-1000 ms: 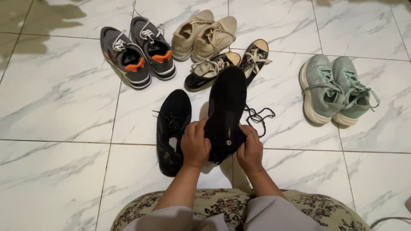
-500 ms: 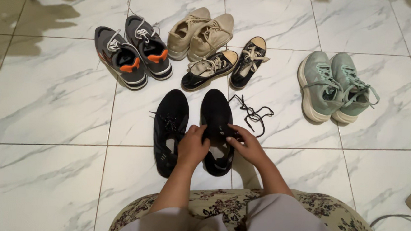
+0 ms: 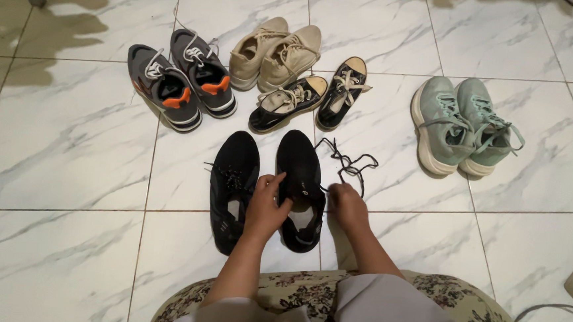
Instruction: The person removes the laces from a black shoe, then threads the laces back through the eyelets and ties them. The task is performed on one shoe while several other pairs remain on the floor.
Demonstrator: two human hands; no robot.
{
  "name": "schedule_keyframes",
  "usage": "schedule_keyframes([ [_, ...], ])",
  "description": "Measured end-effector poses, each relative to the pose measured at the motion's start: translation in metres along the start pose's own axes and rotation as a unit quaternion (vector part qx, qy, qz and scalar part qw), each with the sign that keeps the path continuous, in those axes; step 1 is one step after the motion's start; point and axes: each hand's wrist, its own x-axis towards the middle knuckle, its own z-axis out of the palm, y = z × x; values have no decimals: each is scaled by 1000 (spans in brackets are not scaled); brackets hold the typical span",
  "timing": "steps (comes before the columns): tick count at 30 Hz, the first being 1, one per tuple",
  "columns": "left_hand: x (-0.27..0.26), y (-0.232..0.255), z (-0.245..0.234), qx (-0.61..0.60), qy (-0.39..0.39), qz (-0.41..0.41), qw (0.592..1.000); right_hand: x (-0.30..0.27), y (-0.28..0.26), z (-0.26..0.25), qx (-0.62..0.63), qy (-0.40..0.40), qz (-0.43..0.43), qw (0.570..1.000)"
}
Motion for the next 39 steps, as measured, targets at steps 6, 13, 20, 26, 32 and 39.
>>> schedule_keyframes([
  [6, 4, 0, -3, -66, -6, -31, 997, 10, 14, -22, -3, 18, 67, 998],
  [13, -2, -8, -2, -54, -38, -30, 997, -9, 14, -19, -48, -122, 68, 989],
  [20, 7, -38, 16, -77, -101, 30, 991, -11, 31, -60, -131, -58, 127, 982],
  [26, 13, -66, 31, -86, -241, 8, 967, 4, 31, -113, -5, 73, 133, 988],
  [32, 19, -81, 45, -150, -246, -25, 957, 27, 17, -166, 381, 235, 78, 891],
  [39, 11, -30, 17, -201, -193, 51, 959, 18, -65, -215, 401, 10, -13, 916],
])
